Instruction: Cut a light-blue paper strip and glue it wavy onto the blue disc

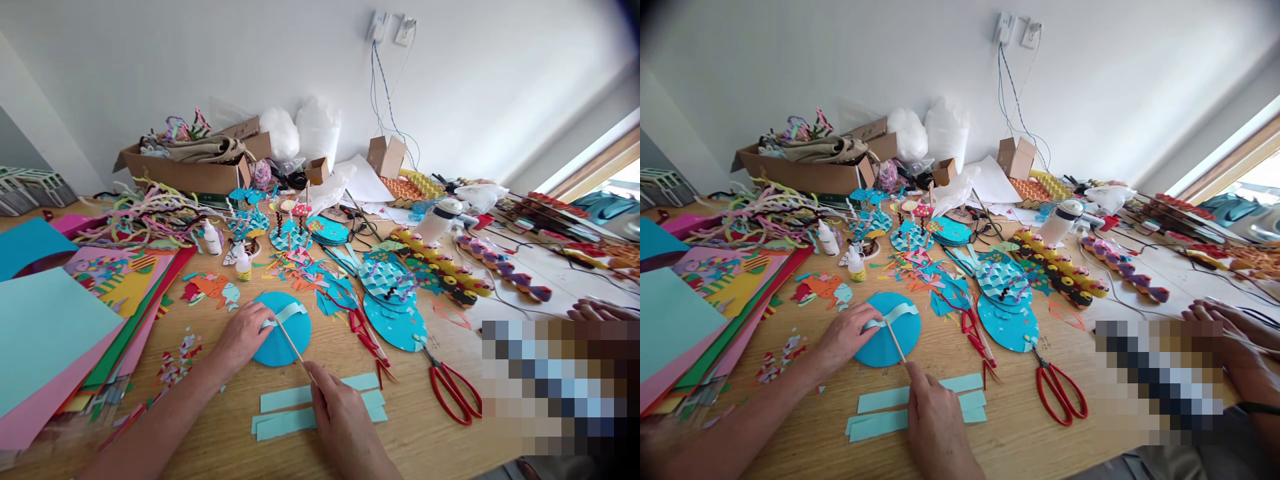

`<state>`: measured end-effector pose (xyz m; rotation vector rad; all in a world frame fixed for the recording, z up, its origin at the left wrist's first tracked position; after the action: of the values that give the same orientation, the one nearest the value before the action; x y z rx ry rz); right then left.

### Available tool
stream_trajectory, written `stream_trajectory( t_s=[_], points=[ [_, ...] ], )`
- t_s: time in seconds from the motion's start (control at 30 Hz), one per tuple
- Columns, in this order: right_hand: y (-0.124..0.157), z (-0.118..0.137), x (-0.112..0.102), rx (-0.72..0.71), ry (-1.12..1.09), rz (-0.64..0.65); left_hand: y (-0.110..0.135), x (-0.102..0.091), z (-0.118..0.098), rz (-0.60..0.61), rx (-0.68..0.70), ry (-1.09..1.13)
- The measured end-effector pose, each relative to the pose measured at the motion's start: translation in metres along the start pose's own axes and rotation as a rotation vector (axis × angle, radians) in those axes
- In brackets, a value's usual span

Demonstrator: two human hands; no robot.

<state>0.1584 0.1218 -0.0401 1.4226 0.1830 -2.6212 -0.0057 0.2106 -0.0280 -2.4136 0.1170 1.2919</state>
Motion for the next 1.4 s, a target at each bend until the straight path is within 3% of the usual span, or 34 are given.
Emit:
stream_trajectory(
  t_s=[0.5, 0.83, 1.4],
  points=[
    [0.0, 0.002, 0.001, 0.009, 0.046, 0.021, 0.0, -0.001, -0.001, 0.01, 0.002, -0.008],
    [0.001, 0.001, 0.001, 0.012, 0.05, 0.017, 0.0, -0.033, 0.006, -0.025, 0.011, 0.08],
    [0.003, 0.002, 0.0, 0.012, -0.001, 0.011, 0.004, -0.013, 0.004, 0.073, -0.038, 0.11]
  ],
)
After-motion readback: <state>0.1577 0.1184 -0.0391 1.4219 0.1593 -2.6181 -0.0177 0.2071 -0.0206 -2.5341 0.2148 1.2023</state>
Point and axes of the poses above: each hand's wrist, its own y-axis away from the middle knuckle, its own x-axis out of the palm, z = x × y, the point moved 6 cm from there along -y, towards the middle knuckle, and after that the axes turned 8 degrees about -z, right-handed, at the moved point
